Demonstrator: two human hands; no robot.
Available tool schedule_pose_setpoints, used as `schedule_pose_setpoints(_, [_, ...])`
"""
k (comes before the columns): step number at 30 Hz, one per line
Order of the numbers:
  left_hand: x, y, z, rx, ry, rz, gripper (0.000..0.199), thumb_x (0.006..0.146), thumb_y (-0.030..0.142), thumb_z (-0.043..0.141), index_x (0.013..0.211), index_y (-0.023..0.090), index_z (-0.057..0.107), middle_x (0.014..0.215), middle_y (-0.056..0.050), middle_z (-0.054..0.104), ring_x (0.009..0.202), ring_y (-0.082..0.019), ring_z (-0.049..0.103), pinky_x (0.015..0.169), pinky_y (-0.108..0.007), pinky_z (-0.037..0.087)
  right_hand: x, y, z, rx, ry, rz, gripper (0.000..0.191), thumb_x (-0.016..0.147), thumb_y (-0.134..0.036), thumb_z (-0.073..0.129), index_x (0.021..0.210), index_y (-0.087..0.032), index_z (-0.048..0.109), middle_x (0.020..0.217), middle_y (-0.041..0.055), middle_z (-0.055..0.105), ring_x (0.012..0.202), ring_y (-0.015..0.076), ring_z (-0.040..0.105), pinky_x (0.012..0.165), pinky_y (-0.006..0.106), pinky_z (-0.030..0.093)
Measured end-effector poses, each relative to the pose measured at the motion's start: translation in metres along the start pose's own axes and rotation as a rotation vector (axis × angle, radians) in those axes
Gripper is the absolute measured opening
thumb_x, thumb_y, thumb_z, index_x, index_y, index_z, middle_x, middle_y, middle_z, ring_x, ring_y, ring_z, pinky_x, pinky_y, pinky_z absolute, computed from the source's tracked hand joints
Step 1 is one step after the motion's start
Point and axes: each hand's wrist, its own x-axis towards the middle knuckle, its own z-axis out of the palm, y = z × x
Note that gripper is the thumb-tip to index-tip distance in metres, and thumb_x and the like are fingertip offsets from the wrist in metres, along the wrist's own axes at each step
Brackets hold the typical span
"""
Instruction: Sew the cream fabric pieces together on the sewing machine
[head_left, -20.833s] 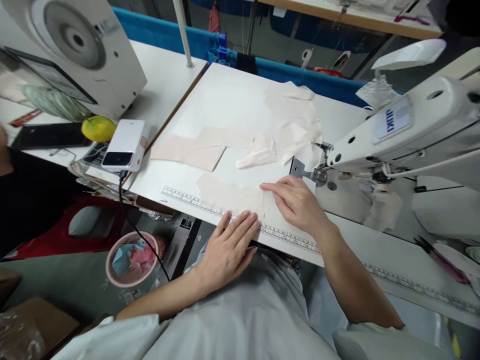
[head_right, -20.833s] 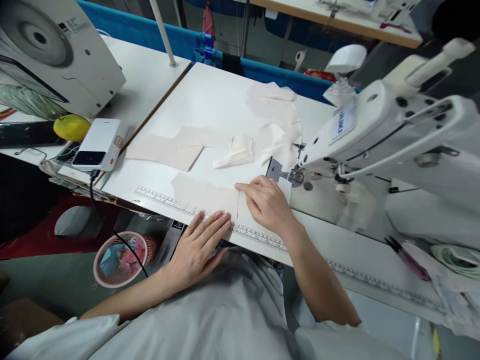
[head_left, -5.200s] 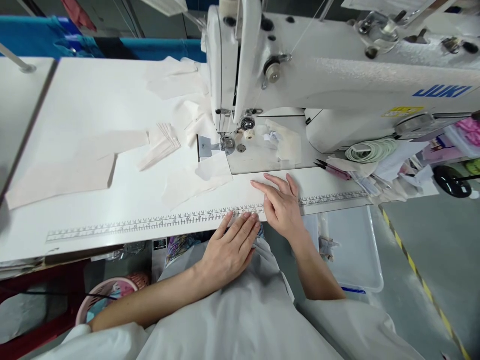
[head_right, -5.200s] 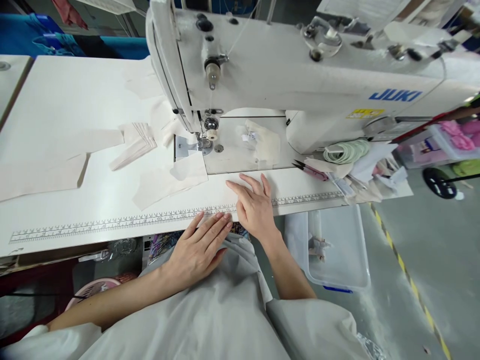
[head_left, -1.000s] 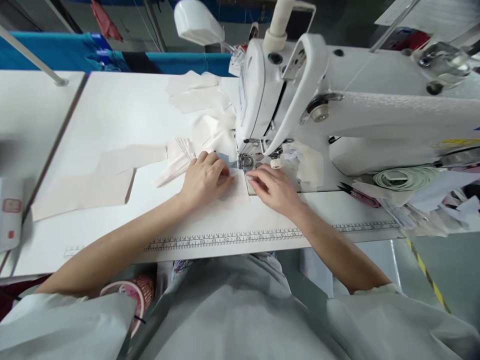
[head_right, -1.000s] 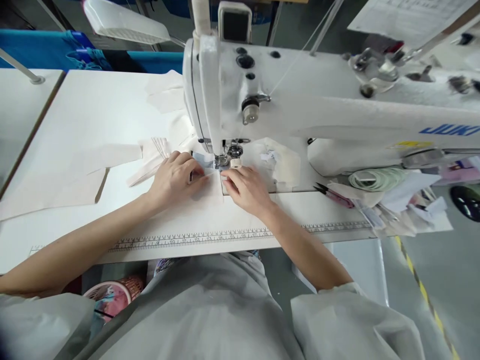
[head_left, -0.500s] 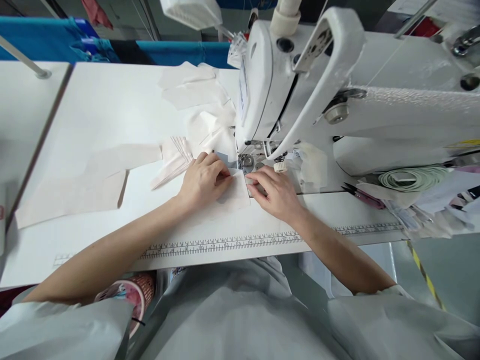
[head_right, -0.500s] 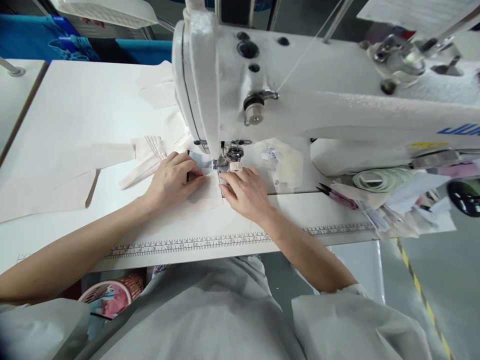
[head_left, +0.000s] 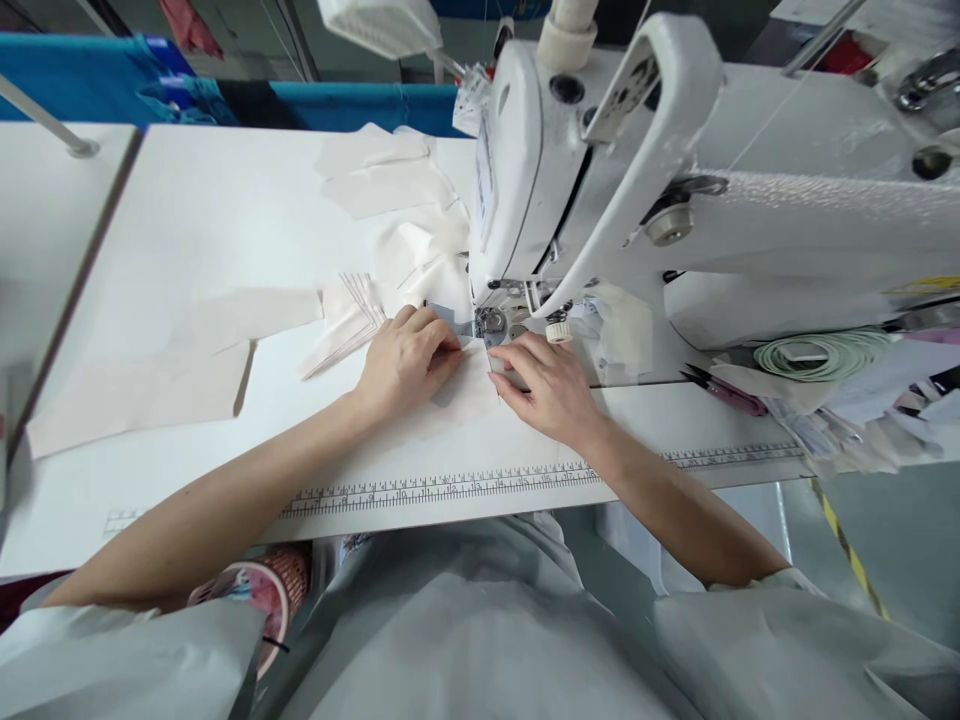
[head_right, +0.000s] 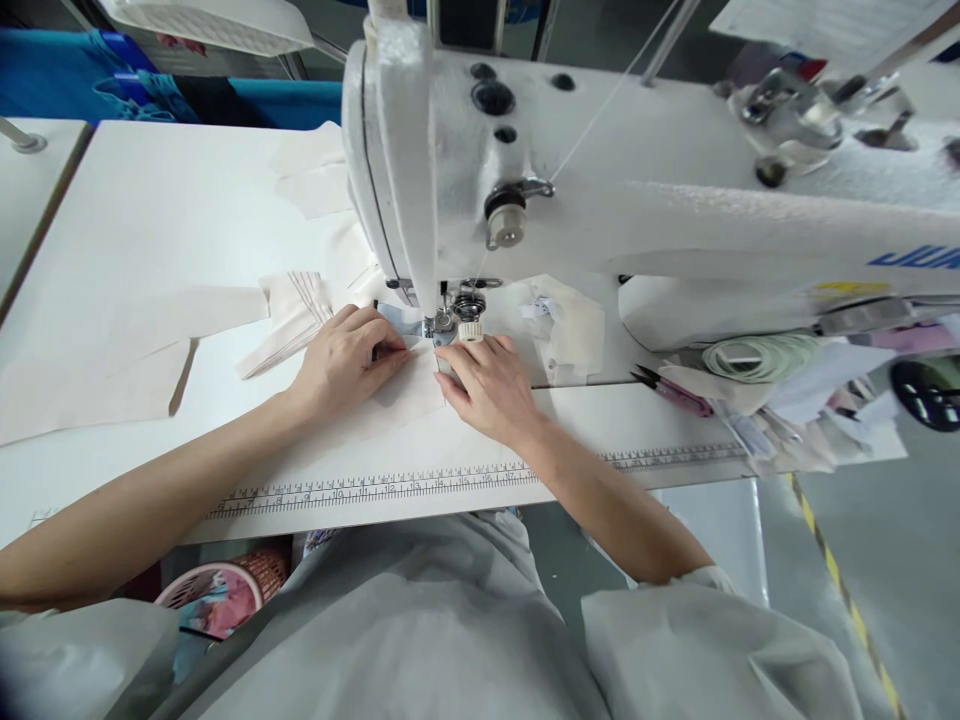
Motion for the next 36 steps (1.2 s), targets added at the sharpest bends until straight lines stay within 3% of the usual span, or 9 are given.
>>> schedule_pose_setpoints(9, [0.0002, -0.0014, 0.0013, -0.008, 0.0, 0.008, 0.011, 0.09, 0.025, 0.058, 0.086, 0.018, 0.066, 0.089, -0.006, 0.067, 0.089, -0.024, 0.056, 0.078, -0.036, 0.048, 0.0003, -0.0005, 0.0007, -0.059, 0.03, -0.038, 0.026, 0.098, -0.032, 0.047, 0.113, -0.02, 0.066, 0.097, 0.0071, 0.067, 0.089, 0.0208, 0.062, 0.081, 0.037, 0.042])
schedule_pose_setpoints(14, [0.0003, -0.0013, 0.0015, -0.008, 0.003, 0.003, 0.012, 0.09, 0.026, 0.059, 0.087, 0.018, 0.066, 0.09, -0.006, 0.067, 0.089, -0.024, 0.056, 0.078, -0.037, 0.048, 0.0008, -0.004, -0.0006, -0.145, 0.044, -0.071, 0.031, 0.1, -0.031, 0.043, 0.116, -0.019, 0.067, 0.091, 0.006, 0.066, 0.082, 0.019, 0.06, 0.083, 0.037, 0.039])
schedule_pose_setpoints(19, [0.0003, -0.002, 0.002, -0.009, 0.01, 0.014, 0.013, 0.09, 0.027, 0.057, 0.087, 0.018, 0.067, 0.091, -0.007, 0.067, 0.09, -0.024, 0.056, 0.078, -0.037, 0.048, 0.0011, -0.0084, -0.0021, -0.184, 0.004, -0.068, 0.034, 0.101, -0.034, 0.043, 0.124, -0.02, 0.064, 0.092, 0.0064, 0.065, 0.084, 0.0202, 0.058, 0.086, 0.039, 0.038])
schedule_pose_setpoints(36, [0.0003, -0.0022, 0.0034, -0.014, 0.012, 0.012, 0.015, 0.091, 0.027, 0.056, 0.087, 0.019, 0.067, 0.09, -0.007, 0.067, 0.089, -0.024, 0.056, 0.078, -0.037, 0.048, 0.0012, 0.0002, -0.0026, -0.085, 0.023, -0.037, 0.034, 0.101, -0.024, 0.038, 0.116, -0.02, 0.068, 0.091, 0.0069, 0.066, 0.08, 0.0184, 0.06, 0.079, 0.036, 0.042])
